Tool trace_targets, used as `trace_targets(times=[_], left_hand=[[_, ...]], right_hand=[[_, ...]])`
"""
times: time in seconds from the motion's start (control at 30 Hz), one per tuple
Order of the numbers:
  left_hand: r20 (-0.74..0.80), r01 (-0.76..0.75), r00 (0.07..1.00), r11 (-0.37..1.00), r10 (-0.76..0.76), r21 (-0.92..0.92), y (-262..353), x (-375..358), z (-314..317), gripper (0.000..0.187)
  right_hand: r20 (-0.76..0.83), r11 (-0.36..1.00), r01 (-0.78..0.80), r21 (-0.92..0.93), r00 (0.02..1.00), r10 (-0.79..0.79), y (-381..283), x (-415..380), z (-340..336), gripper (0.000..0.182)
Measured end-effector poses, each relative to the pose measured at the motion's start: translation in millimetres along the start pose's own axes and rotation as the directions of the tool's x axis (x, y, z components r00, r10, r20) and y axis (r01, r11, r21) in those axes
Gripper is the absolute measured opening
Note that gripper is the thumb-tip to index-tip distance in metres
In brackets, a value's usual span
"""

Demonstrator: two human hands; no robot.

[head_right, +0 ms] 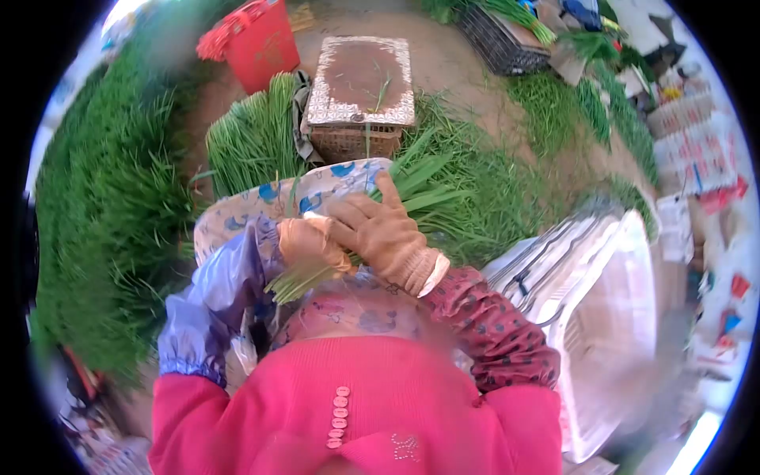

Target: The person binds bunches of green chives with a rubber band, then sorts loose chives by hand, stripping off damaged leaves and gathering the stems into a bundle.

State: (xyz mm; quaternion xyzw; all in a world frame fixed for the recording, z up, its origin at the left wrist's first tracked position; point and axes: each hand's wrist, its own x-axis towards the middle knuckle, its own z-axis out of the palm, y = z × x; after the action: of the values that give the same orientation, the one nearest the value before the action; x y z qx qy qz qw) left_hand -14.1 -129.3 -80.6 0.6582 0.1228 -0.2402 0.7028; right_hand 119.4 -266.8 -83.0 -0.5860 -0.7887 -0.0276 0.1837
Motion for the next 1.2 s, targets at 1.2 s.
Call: trace_targets(times=[1.2], left_hand=[[-0.727, -0.78, 0.624, 0.168, 0.285, -0.603, -40.5, 35.4, -39.5, 0.077]], right_hand=[[0.553, 0.582, -0.702, 0.411, 0.699, 0.454, 102.1, 46.5, -34.4, 0.059]])
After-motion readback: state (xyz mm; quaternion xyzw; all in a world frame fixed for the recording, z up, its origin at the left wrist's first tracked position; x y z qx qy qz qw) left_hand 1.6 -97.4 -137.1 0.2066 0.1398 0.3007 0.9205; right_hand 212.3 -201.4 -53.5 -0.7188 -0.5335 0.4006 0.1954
